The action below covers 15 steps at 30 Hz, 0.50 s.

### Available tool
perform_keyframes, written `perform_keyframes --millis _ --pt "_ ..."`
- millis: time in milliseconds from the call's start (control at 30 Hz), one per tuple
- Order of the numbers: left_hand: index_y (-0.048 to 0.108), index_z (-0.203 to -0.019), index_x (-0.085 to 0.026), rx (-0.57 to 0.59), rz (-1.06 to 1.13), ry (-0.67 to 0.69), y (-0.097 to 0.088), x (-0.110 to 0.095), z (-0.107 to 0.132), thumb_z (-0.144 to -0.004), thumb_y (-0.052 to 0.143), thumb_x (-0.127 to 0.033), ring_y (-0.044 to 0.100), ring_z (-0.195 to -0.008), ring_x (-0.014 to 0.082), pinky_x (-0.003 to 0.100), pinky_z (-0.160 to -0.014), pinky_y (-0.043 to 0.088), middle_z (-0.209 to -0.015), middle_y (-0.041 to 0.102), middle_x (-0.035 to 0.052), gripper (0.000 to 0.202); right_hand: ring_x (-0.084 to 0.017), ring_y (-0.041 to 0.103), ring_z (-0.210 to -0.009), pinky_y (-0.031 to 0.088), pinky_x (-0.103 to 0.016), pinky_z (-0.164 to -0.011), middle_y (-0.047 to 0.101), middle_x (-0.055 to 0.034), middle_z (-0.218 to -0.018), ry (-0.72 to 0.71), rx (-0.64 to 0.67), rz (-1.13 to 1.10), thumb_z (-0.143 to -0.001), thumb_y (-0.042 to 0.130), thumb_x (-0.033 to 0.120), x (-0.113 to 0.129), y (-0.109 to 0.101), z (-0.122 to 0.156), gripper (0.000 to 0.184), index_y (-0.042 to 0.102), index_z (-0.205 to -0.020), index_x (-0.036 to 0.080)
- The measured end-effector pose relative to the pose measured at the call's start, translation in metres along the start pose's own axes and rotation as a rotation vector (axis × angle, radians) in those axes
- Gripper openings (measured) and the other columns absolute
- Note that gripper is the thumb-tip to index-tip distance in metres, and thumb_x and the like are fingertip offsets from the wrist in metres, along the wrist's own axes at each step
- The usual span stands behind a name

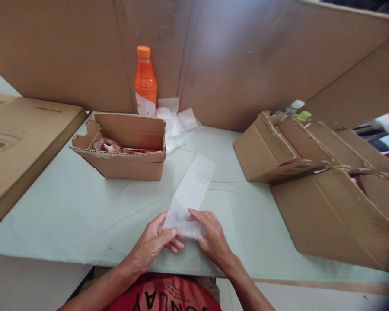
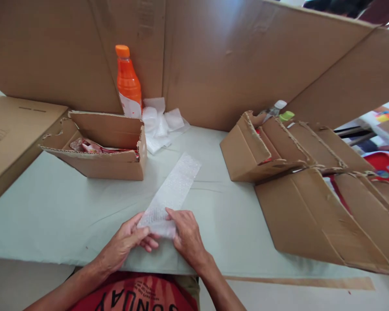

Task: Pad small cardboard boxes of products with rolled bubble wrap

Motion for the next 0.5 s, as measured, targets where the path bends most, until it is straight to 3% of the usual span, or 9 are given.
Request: perform_keyframes --millis 100,200,333,433,500 --pt "0.029 -0.151 -0.008 -0.113 -0.151 0.130 -0.015 -0.014 0.010 -0.089 0.058 -0.056 0.073 -0.086 0.0252 0.039 -0.081 0.056 -0.102 0.076 0.0160 0.084 -0.020 0.070 -0.078 0.057 -0.032 -0.073 0.075 -0.0043 -0.093 0.273 -0.140 -0.106 -0.093 0.056 0.025 -0.030 -0.006 -0.002 0.031 0.067 -0.121 0.022" --pt "0.040 -0.148 -0.017 -0.187 -0.560 0.388 -0.017 -0.037 0.014 -0.092 0.057 -0.037 0.068 -0.107 0.0267 0.044 -0.097 0.051 -0.118 0.072 0.0143 0.062 -0.021 0.067 -0.074 0.056 -0.034 -0.070 0.073 -0.0048 -0.087 0.413 -0.209 -0.062 -0.091 0.060 0.036 -0.054 -0.010 0.000 0.036 0.067 -0.122 0.019" --pt "0.057 -0.133 -0.020 -0.015 -1.160 0.753 0.026 -0.045 0.001 -0.084 0.060 -0.016 0.046 -0.139 0.0327 0.053 -0.113 0.039 -0.145 0.056 0.0139 0.049 -0.029 0.066 -0.102 0.052 -0.048 -0.090 0.072 -0.0128 -0.111 0.345 -0.257 0.146 -0.092 0.059 0.037 -0.060 -0.009 0.000 0.044 0.060 -0.132 0.019" --pt "0.060 -0.127 -0.017 0.043 -1.410 0.758 0.039 -0.036 -0.021 -0.082 0.059 -0.010 0.044 -0.138 0.0352 0.055 -0.111 0.040 -0.142 0.057 0.0160 0.046 -0.033 0.057 -0.123 0.047 -0.054 -0.098 0.063 -0.0171 -0.133 0.281 -0.328 0.271 -0.094 0.059 0.040 -0.051 -0.018 0.006 0.054 0.049 -0.143 0.020" --pt "0.059 -0.125 -0.017 0.035 -1.482 0.739 0.041 -0.035 -0.028 -0.083 0.057 -0.008 0.049 -0.131 0.0335 0.054 -0.108 0.043 -0.135 0.060 0.0148 0.043 -0.032 0.055 -0.127 0.046 -0.052 -0.101 0.060 -0.0164 -0.138 0.221 -0.325 0.299 -0.096 0.058 0.036 -0.040 -0.024 0.010 0.050 0.048 -0.142 0.022"
Point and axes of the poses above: each hand's wrist, its own z-axis away from the middle knuckle, its own y-axis out of the palm, x = y × z, the point moved 9 cm from there along -z, towards the middle knuckle
